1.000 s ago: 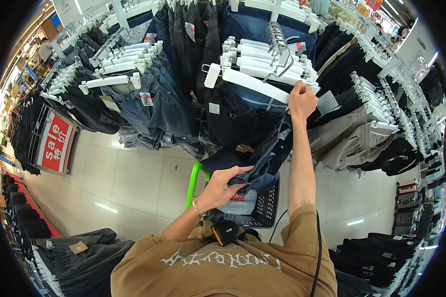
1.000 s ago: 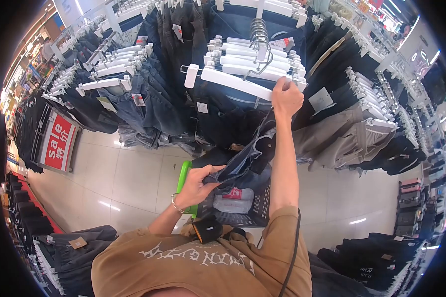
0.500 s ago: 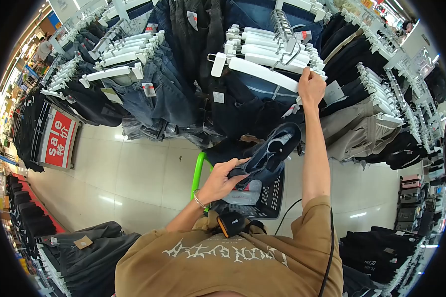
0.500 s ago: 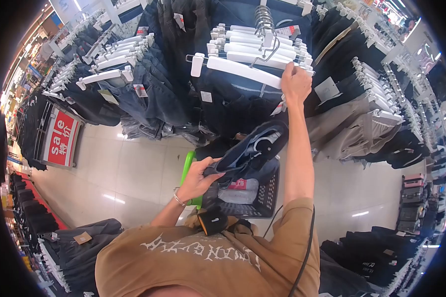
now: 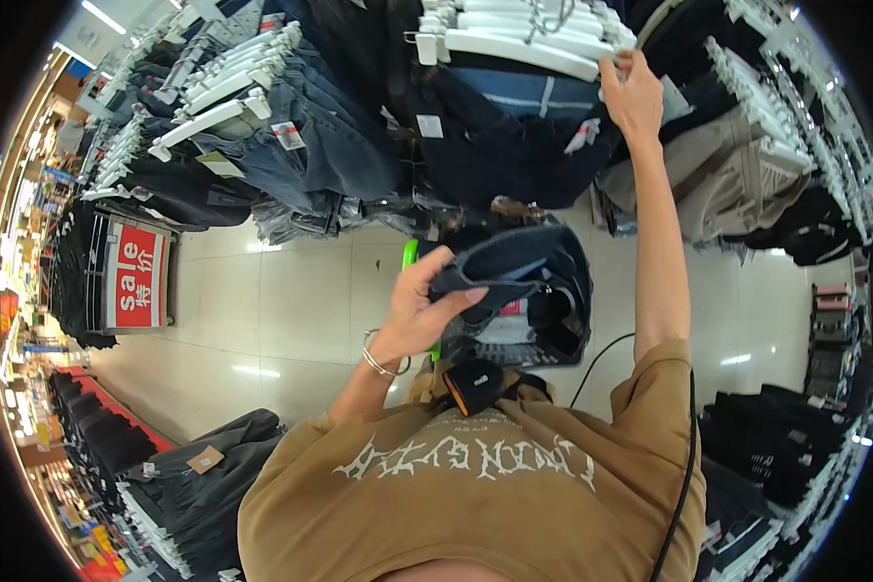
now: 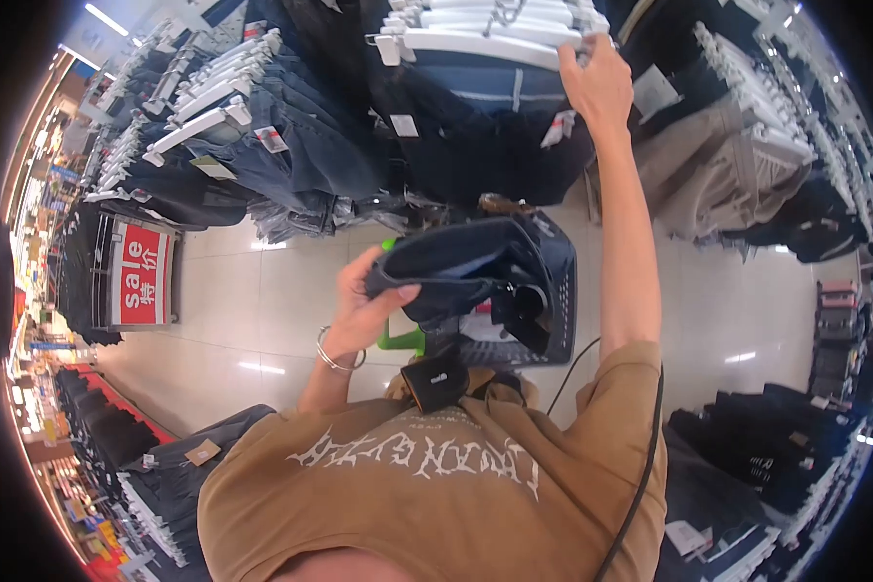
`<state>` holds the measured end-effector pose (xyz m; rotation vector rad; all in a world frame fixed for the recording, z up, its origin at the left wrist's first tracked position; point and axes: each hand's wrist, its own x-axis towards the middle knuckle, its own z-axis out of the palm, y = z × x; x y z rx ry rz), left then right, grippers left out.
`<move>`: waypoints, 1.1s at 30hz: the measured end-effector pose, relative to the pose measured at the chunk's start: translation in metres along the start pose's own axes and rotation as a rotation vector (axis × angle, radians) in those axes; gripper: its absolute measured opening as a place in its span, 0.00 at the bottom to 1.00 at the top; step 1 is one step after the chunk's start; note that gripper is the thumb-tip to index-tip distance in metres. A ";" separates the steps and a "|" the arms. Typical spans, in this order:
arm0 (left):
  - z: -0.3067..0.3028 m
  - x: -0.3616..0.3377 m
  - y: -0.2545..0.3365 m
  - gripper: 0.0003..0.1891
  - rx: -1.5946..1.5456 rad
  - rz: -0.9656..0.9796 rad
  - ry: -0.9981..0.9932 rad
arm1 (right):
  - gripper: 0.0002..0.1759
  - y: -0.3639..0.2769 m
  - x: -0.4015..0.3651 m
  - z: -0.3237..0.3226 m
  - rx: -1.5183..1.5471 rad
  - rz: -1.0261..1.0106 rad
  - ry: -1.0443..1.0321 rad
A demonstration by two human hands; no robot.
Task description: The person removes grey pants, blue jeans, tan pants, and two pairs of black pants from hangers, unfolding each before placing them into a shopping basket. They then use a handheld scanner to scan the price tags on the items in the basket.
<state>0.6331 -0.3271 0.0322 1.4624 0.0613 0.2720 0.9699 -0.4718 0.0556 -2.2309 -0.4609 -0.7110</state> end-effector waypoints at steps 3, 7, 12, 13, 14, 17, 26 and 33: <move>-0.006 -0.003 0.002 0.09 -0.030 0.000 0.028 | 0.26 0.006 -0.023 -0.030 0.079 -0.149 0.035; -0.009 0.000 0.009 0.14 -0.214 0.007 0.057 | 0.20 0.038 -0.102 -0.099 0.469 0.107 -0.310; -0.013 0.004 0.007 0.16 -0.325 -0.015 0.001 | 0.41 0.067 -0.243 -0.166 0.692 0.506 -0.831; -0.012 0.006 0.008 0.16 -0.340 -0.001 -0.017 | 0.49 0.056 -0.264 -0.170 0.709 0.583 -0.870; -0.011 0.007 0.009 0.17 -0.357 0.013 -0.036 | 0.59 0.052 -0.284 -0.170 0.732 0.627 -0.886; -0.012 0.011 0.003 0.19 -0.416 -0.016 -0.143 | 0.62 0.045 -0.326 -0.155 0.666 0.684 -0.823; -0.052 0.002 -0.021 0.23 -0.293 0.237 -0.072 | 0.57 0.059 -0.322 -0.116 0.841 0.408 -0.557; -0.032 -0.021 0.000 0.28 -0.576 0.249 0.081 | 0.13 0.064 -0.275 -0.144 1.217 0.168 -0.735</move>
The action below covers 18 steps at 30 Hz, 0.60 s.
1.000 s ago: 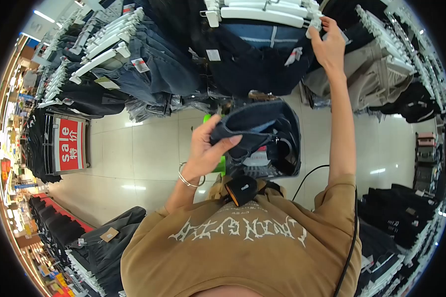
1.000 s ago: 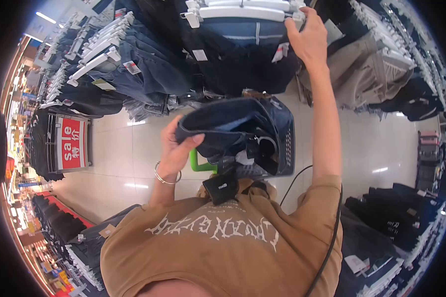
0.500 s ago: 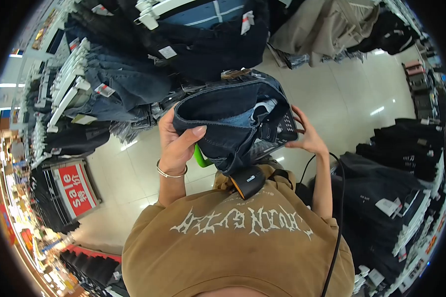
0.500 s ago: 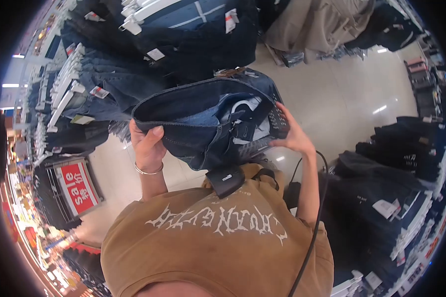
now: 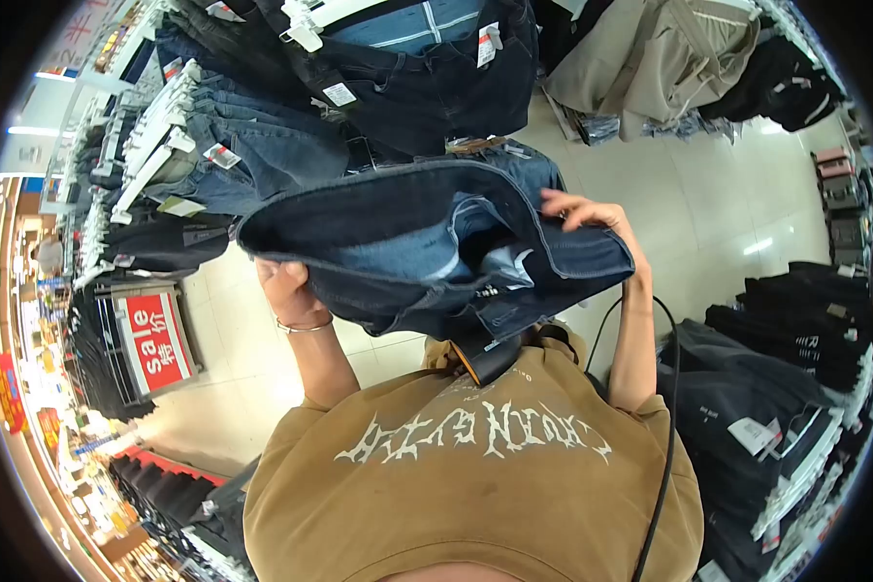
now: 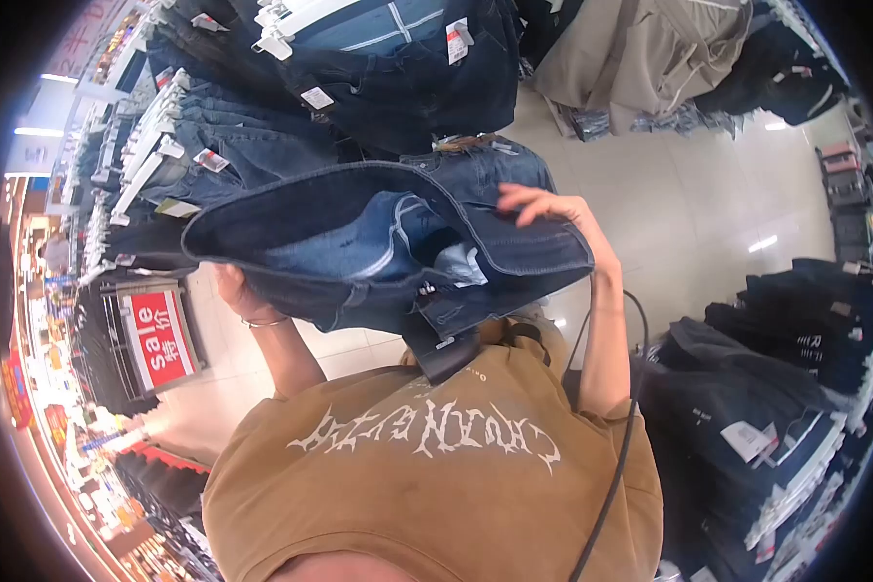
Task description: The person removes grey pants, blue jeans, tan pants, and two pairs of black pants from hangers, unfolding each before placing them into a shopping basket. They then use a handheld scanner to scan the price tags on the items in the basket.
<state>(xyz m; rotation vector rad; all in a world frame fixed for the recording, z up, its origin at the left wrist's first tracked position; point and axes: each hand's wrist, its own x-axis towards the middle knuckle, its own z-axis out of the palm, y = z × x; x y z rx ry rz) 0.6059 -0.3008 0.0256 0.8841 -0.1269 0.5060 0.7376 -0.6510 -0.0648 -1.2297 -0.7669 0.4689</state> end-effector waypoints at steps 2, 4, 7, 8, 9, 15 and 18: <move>0.016 0.004 -0.008 0.26 0.012 0.021 0.010 | 0.09 -0.010 -0.004 -0.016 0.054 -0.048 -0.101; 0.036 0.007 -0.017 0.19 0.152 0.049 0.097 | 0.09 -0.018 -0.022 -0.040 -0.069 0.369 0.137; 0.031 0.015 -0.027 0.12 0.371 -0.014 0.140 | 0.14 -0.027 -0.040 -0.051 -0.206 0.200 0.686; 0.034 0.015 -0.033 0.06 0.427 -0.022 0.182 | 0.18 -0.048 -0.042 -0.055 0.005 0.209 0.598; 0.034 0.013 -0.040 0.06 0.428 -0.020 0.193 | 0.19 -0.056 -0.041 -0.071 0.105 0.220 0.437; 0.046 -0.004 -0.082 0.06 0.628 -0.133 0.189 | 0.20 -0.084 -0.045 -0.088 0.191 0.245 0.756; 0.052 -0.006 -0.090 0.06 0.627 -0.135 0.149 | 0.21 -0.097 -0.051 -0.106 0.173 0.175 0.667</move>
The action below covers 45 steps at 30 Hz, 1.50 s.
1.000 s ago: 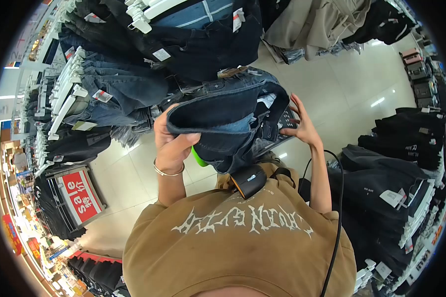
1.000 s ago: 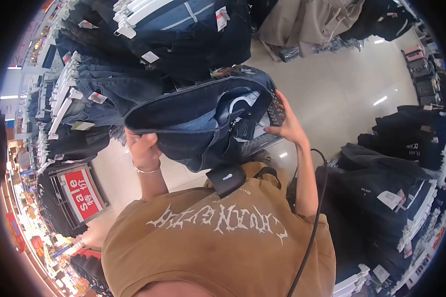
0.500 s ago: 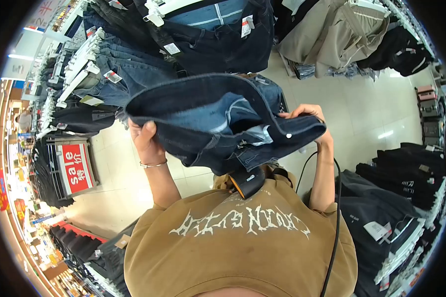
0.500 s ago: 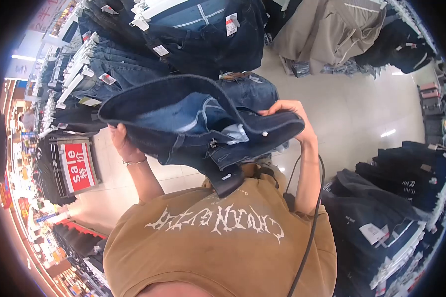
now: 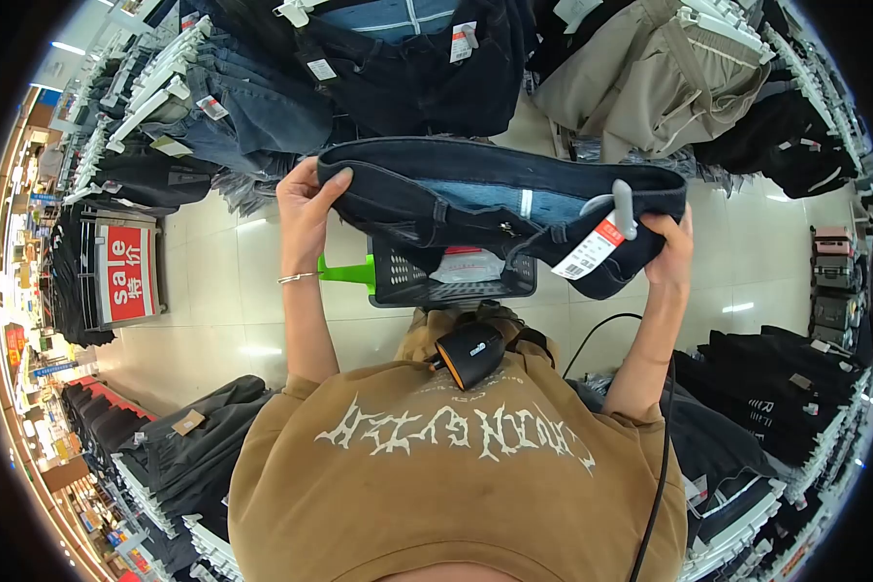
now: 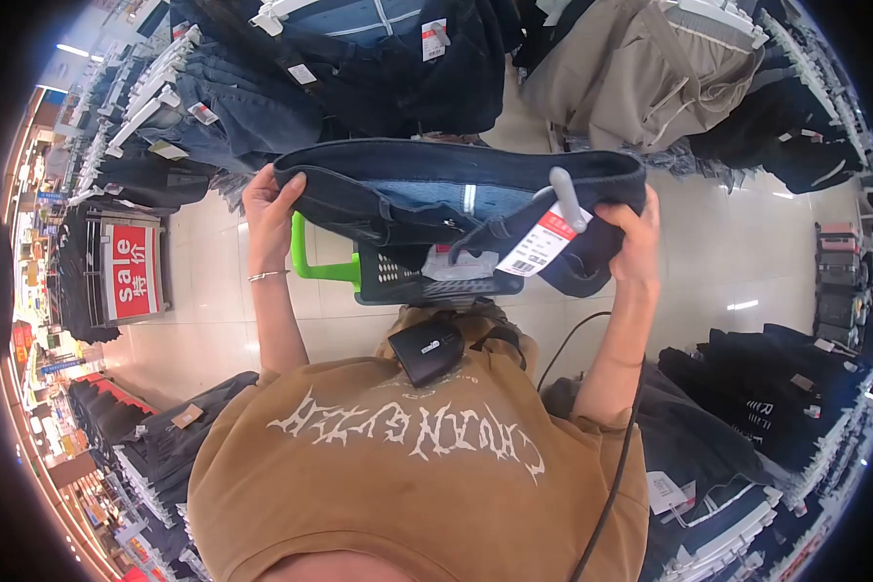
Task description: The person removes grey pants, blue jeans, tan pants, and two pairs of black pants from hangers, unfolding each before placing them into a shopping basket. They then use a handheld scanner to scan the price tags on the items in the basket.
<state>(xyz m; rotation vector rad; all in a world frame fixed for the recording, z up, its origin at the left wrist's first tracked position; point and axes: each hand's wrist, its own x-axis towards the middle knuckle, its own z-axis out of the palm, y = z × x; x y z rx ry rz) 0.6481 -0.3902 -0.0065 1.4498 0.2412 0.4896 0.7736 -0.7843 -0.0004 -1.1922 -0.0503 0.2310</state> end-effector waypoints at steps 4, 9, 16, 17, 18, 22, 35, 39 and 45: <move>0.008 -0.001 -0.001 0.06 0.008 -0.008 -0.044 | 0.19 -0.010 -0.005 -0.001 -0.073 -0.081 -0.183; 0.006 0.003 -0.008 0.05 0.076 0.009 -0.092 | 0.05 -0.016 -0.006 0.009 -0.255 -0.235 0.055; 0.004 -0.004 -0.009 0.10 0.032 0.005 -0.090 | 0.04 -0.015 -0.002 -0.013 -0.355 -0.311 -0.023; 0.003 -0.006 -0.010 0.10 0.037 -0.001 -0.080 | 0.04 -0.014 -0.002 -0.014 -0.385 -0.323 -0.046; 0.000 -0.008 -0.011 0.10 0.039 -0.005 -0.071 | 0.04 -0.014 -0.001 -0.014 -0.385 -0.316 -0.054; -0.016 -0.025 -0.010 0.11 0.200 -0.070 -0.063 | 0.04 -0.015 -0.002 -0.022 -0.614 -0.279 -0.163; -0.059 -0.071 -0.025 0.11 0.771 -0.455 -0.297 | 0.11 0.048 -0.010 -0.015 -1.070 0.132 -0.490; -0.067 -0.058 -0.041 0.10 0.691 -0.385 -0.323 | 0.10 0.060 -0.011 -0.014 -1.216 0.212 -0.434; -0.081 -0.042 -0.083 0.09 0.807 -0.065 -0.379 | 0.12 0.089 -0.007 -0.008 -1.288 0.244 -0.345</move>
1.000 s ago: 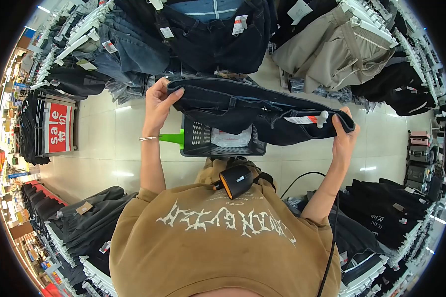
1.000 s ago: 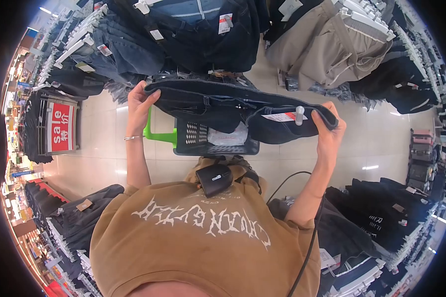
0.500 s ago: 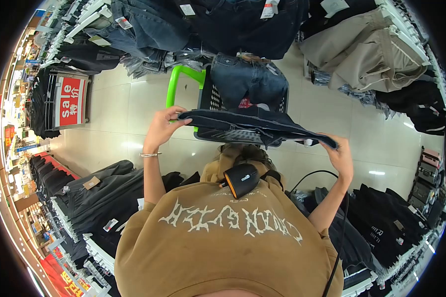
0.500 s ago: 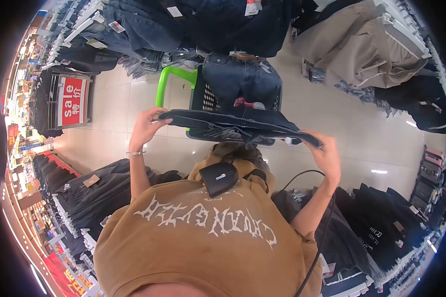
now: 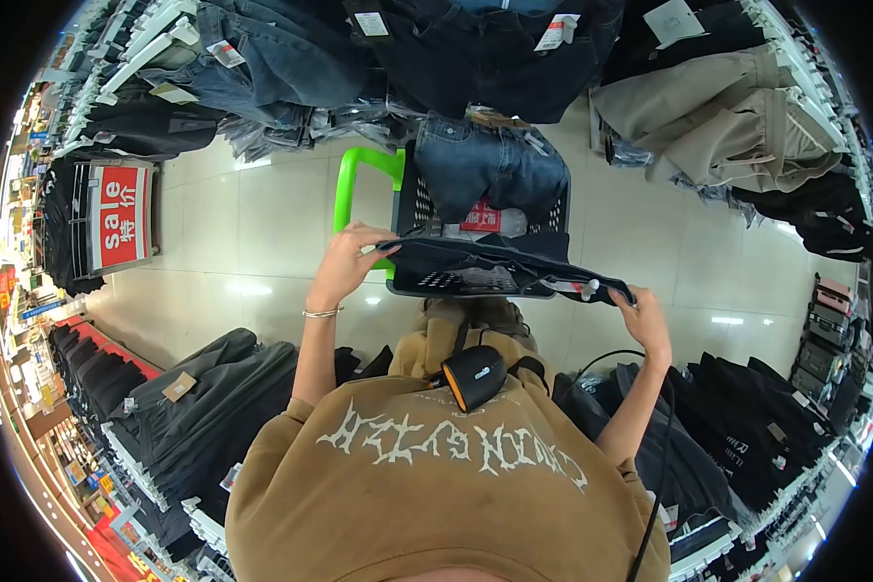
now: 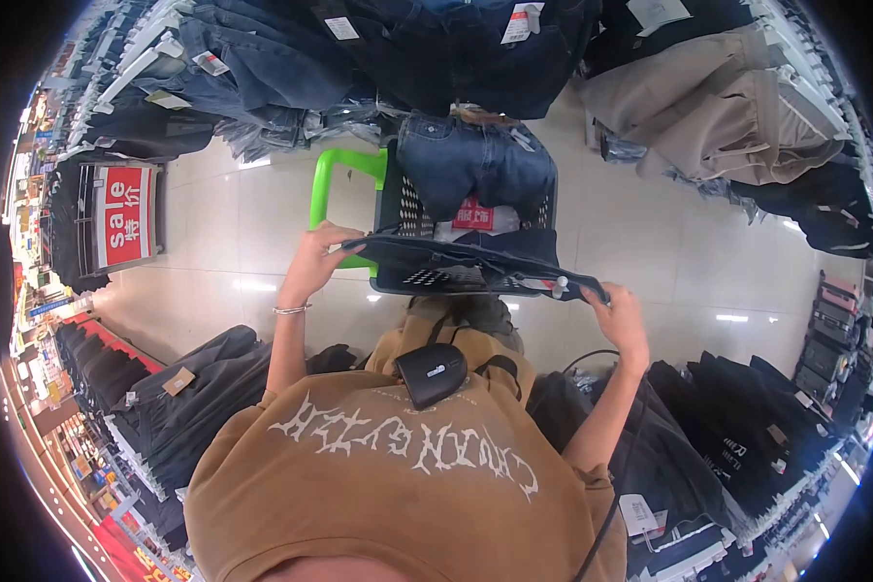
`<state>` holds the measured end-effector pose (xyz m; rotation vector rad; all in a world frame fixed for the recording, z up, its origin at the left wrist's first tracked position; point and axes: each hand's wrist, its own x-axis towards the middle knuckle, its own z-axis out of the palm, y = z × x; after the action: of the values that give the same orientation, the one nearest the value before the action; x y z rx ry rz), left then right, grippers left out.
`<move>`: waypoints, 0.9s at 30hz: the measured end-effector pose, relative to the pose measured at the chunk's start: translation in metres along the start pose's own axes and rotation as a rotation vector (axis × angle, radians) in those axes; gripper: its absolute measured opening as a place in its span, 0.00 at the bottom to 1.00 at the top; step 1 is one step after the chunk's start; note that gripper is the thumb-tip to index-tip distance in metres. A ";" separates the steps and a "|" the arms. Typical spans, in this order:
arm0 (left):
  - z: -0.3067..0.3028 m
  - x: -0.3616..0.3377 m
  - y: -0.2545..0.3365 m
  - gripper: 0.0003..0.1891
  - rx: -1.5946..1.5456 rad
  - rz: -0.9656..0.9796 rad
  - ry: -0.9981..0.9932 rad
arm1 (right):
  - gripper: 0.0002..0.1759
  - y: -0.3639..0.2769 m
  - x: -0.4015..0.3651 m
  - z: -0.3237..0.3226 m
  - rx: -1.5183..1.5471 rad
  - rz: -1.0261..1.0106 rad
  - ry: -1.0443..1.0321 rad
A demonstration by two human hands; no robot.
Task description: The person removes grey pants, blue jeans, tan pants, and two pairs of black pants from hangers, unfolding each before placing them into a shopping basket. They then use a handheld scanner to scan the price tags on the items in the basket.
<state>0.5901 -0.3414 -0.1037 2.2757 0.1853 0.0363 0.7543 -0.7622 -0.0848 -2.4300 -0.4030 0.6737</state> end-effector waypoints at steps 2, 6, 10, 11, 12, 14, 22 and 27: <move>0.001 0.003 -0.005 0.10 -0.012 -0.003 0.005 | 0.17 0.006 0.006 0.007 -0.105 0.153 -0.133; 0.003 0.004 -0.007 0.10 -0.157 -0.316 -0.158 | 0.21 0.030 0.017 0.022 -0.016 0.242 -0.219; 0.014 0.015 -0.024 0.09 -0.372 -0.493 -0.151 | 0.23 0.039 0.045 0.027 0.056 0.256 -0.321; 0.016 0.020 -0.025 0.08 -0.414 -0.522 -0.134 | 0.24 0.046 0.054 0.029 0.134 0.227 -0.331; 0.017 0.025 -0.027 0.08 -0.411 -0.526 -0.136 | 0.24 0.042 0.064 0.028 0.137 0.228 -0.335; 0.014 0.032 -0.031 0.07 -0.427 -0.527 -0.121 | 0.24 0.026 0.085 0.024 0.155 0.247 -0.434; -0.045 -0.006 -0.014 0.08 -0.192 -0.522 -0.305 | 0.21 -0.012 0.080 -0.011 0.145 0.050 -0.808; -0.086 -0.027 0.015 0.13 -0.365 -0.606 -0.328 | 0.15 -0.064 0.062 -0.048 0.095 -0.118 -0.855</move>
<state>0.5579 -0.2900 -0.0353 1.7538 0.6287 -0.5689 0.8232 -0.7073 -0.0352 -1.8981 -0.8071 1.6190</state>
